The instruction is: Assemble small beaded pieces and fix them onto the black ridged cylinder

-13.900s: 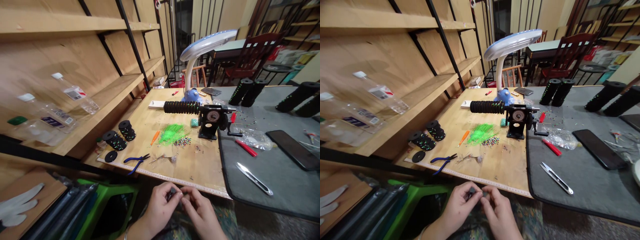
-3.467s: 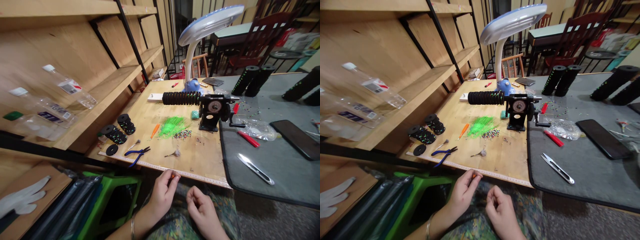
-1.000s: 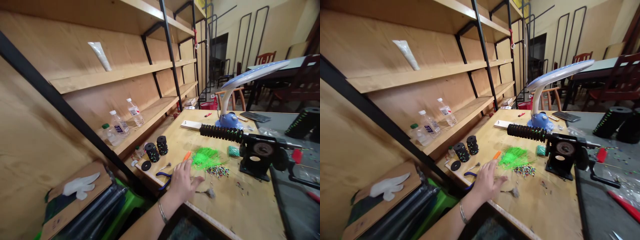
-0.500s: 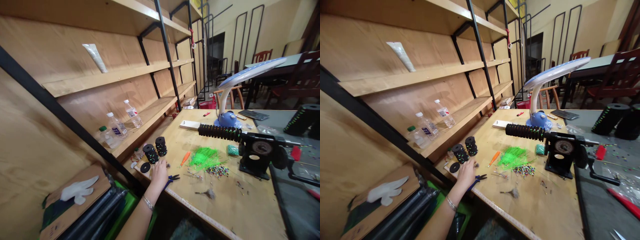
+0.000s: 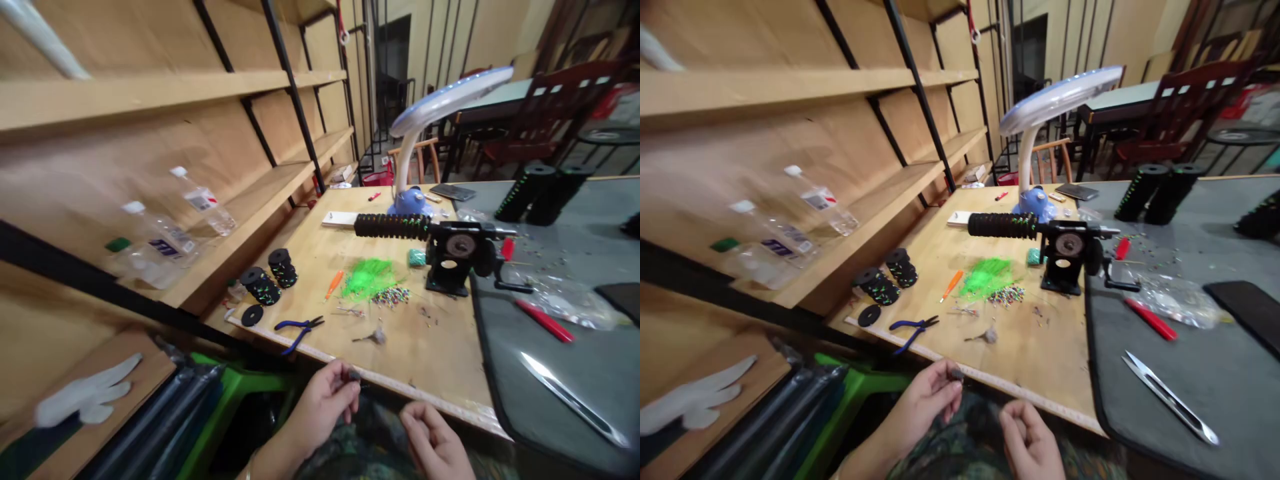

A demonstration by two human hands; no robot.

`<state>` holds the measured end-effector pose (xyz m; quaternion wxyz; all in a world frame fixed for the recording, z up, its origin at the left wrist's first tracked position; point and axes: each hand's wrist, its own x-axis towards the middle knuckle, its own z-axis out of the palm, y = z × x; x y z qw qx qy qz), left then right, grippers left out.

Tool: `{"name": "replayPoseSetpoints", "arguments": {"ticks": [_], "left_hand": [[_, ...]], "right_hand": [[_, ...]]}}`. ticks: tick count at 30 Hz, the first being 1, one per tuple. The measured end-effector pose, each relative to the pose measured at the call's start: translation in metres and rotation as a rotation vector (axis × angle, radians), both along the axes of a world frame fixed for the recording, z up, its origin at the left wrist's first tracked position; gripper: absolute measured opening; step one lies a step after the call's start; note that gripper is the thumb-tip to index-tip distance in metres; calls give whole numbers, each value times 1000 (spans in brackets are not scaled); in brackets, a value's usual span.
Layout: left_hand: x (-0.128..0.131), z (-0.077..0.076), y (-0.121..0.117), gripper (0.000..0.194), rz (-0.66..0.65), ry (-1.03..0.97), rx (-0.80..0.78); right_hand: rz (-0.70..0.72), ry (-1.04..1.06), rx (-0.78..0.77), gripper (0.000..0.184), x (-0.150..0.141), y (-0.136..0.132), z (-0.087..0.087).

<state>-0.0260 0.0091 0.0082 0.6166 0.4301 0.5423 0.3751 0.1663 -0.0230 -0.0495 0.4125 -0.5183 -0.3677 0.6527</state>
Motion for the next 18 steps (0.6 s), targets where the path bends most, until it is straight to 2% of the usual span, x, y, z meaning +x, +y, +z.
{"name": "replayPoseSetpoints", "arguments": {"ticks": [3, 6, 9, 14, 18], "left_hand": [[25, -12, -13, 30, -39, -89, -138], [38, -21, -19, 28, -50, -168, -231], [43, -24, -21, 28, -63, -192, -239], [45, -21, -23, 29, -117, -154, -208], [46, -25, -23, 25, -144, -104, -166]], "right_hand": [[-18, 5, 4, 49, -2, -4, 3], [-45, 15, -2, 49, -4, -7, 3], [-54, 6, -13, 49, -5, -6, 5], [-49, 7, -20, 50, -6, -3, 9], [-58, 9, -24, 49, -7, -2, 8]]}}
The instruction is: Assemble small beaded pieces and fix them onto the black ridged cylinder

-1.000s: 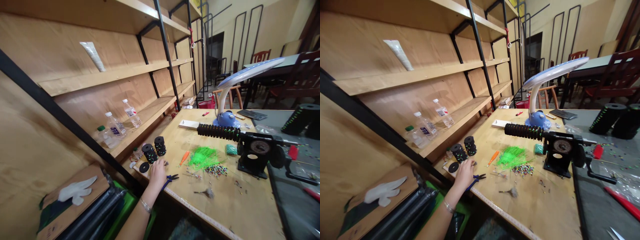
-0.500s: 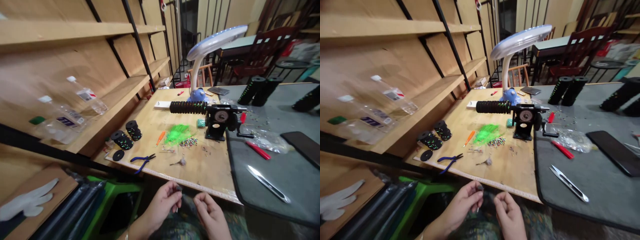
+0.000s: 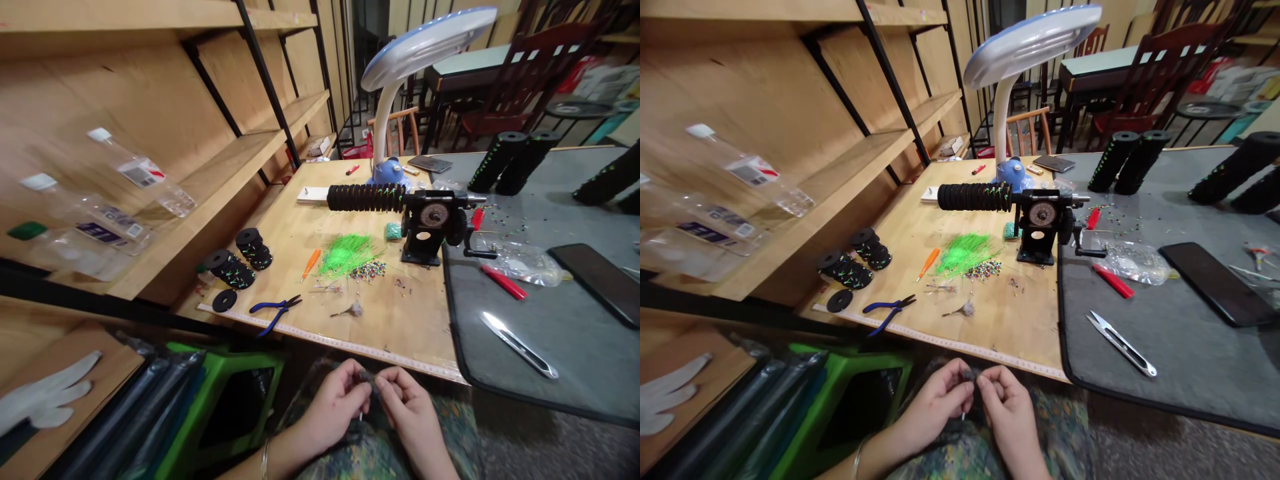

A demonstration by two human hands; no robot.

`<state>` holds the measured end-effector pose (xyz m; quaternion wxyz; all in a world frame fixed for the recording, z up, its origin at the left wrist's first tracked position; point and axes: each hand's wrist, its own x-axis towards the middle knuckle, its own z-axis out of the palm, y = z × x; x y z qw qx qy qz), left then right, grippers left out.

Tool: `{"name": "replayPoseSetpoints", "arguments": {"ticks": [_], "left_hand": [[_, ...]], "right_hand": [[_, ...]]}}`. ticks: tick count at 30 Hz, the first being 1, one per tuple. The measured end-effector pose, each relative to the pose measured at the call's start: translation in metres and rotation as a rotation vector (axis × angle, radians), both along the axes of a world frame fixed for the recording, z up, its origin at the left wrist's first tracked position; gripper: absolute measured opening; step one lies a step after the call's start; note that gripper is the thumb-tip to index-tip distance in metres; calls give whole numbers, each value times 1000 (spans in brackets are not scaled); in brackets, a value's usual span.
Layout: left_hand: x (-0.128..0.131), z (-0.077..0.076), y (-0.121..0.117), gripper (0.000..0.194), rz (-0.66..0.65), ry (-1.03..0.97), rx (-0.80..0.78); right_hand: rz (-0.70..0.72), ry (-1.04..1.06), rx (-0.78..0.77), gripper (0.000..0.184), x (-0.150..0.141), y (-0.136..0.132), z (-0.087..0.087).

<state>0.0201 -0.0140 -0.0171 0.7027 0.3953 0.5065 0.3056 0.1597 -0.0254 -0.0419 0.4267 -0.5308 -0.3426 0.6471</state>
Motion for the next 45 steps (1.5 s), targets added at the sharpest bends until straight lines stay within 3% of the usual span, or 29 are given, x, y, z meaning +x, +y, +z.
{"name": "replayPoseSetpoints", "arguments": {"ticks": [6, 14, 20, 29, 39, 45], "left_hand": [[1, -4, -2, 22, -18, 38, 30], [2, -2, 0, 31, 8, -60, -59], [5, -1, 0, 34, 14, -40, -37], [5, -14, -1, 30, 103, -121, -122], [4, -11, 0, 29, 44, -8, 10], [2, -7, -1, 14, 40, 237, 263]], "right_hand": [[-11, -15, 1, 48, 0, 0, -2], [-17, 0, 4, 48, -1, -2, -4], [-1, 6, -15, 49, -2, -1, 1], [16, -10, -4, 47, -1, -4, -7], [8, -45, 5, 42, 3, -7, -5], [39, -46, 4, 41, 3, -9, -6]]}}
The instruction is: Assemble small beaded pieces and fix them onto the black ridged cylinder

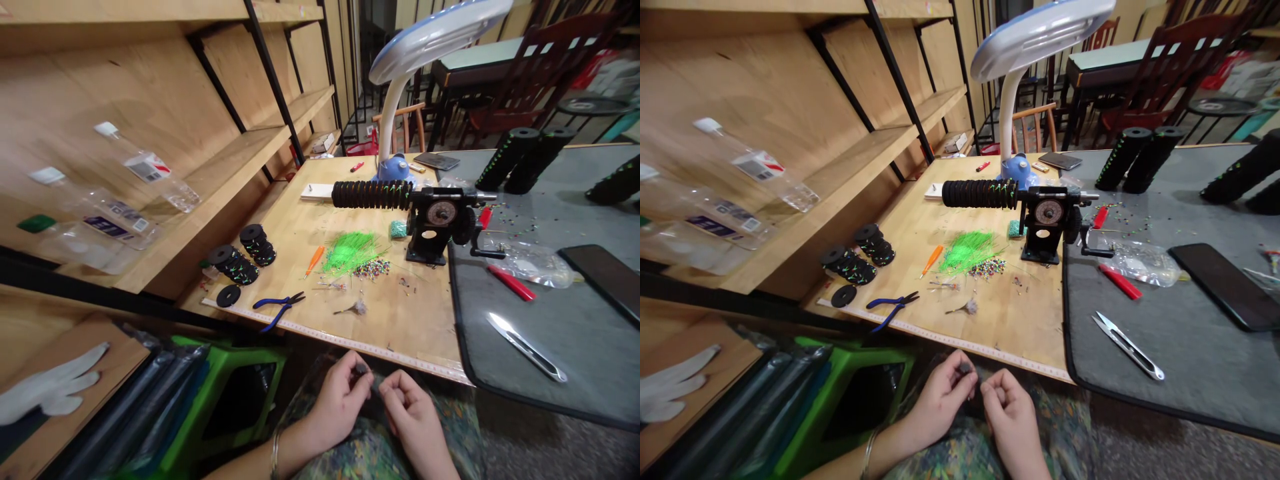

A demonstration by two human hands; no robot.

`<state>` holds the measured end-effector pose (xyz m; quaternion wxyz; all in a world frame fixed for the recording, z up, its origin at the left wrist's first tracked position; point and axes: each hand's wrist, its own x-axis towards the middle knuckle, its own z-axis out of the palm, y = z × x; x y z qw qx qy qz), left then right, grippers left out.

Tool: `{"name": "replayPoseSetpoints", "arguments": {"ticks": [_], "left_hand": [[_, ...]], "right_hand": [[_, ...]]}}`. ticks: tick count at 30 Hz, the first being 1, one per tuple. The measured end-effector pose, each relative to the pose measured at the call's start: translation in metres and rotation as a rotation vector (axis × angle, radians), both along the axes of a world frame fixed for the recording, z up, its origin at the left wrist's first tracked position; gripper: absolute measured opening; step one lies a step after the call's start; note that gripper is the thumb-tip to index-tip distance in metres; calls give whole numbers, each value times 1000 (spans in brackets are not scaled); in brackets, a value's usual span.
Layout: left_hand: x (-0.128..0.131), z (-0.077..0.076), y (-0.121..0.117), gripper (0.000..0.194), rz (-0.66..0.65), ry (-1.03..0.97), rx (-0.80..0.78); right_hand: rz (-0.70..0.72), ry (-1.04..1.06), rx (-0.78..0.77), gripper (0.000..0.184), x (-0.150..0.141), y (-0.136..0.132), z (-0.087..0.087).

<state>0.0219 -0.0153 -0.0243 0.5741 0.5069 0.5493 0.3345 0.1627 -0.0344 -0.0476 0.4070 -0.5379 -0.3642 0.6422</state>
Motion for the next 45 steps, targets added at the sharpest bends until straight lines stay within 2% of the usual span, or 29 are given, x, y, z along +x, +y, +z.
{"name": "replayPoseSetpoints", "arguments": {"ticks": [6, 20, 30, 35, 40, 45], "left_hand": [[-1, 5, 1, 14, -19, 13, 11], [-2, 0, -1, 14, -48, -23, -13], [-2, 1, -3, 13, -111, 141, 57], [-2, -1, -5, 11, -139, 156, 71], [0, 2, -4, 13, -163, 111, 52], [1, 7, -1, 8, -172, -27, -67]], "right_hand": [[10, -9, 21, 41, 1, 2, 1], [38, -44, 143, 38, 2, 1, -6], [16, 13, 95, 41, 1, 2, -8], [11, 22, 79, 44, 0, 1, -5], [-22, 94, 24, 46, 0, 3, -5], [-49, 179, -19, 46, 1, 7, -3]]}}
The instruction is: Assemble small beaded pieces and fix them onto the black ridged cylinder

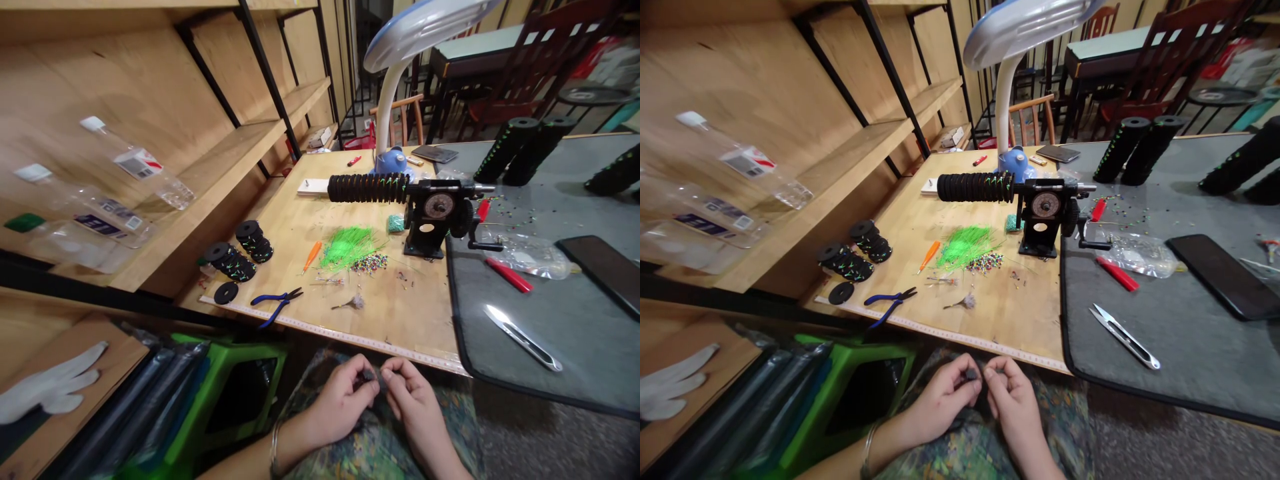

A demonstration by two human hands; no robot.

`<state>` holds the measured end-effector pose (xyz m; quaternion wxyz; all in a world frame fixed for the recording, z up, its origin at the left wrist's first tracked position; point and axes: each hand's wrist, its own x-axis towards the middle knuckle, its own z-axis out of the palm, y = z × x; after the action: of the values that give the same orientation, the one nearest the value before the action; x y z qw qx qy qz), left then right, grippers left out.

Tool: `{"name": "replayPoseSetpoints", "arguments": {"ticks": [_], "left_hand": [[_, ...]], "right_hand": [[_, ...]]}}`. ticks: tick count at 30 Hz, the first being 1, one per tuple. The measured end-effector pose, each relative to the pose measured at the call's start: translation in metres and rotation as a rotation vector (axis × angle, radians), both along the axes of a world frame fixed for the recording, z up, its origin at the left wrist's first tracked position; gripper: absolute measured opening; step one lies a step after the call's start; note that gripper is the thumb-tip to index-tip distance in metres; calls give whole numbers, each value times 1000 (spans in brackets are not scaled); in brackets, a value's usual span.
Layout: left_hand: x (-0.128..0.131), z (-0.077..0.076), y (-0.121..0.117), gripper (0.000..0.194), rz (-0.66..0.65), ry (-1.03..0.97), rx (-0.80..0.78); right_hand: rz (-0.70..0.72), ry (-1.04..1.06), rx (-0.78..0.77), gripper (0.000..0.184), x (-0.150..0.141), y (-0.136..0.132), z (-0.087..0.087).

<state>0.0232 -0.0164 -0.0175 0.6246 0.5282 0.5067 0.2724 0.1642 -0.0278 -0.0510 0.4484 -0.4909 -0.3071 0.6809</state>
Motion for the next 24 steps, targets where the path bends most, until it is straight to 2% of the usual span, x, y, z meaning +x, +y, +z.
{"name": "replayPoseSetpoints", "arguments": {"ticks": [3, 9, 14, 19, 24], "left_hand": [[0, 2, 0, 7, 22, -86, -58], [1, 4, 1, 26, 29, -115, -77], [1, 3, 2, 6, 56, -80, -58], [-1, -2, 0, 4, 52, -4, -5], [0, 2, 1, 5, 81, 93, 78]], "right_hand": [[-3, 19, -6, 46, 0, 0, 3], [-15, 30, -5, 46, 0, -3, 3], [-6, 34, -20, 47, 0, -4, 3], [1, 21, -10, 47, 0, -3, 2], [27, 12, 7, 44, -2, -4, 2]]}}
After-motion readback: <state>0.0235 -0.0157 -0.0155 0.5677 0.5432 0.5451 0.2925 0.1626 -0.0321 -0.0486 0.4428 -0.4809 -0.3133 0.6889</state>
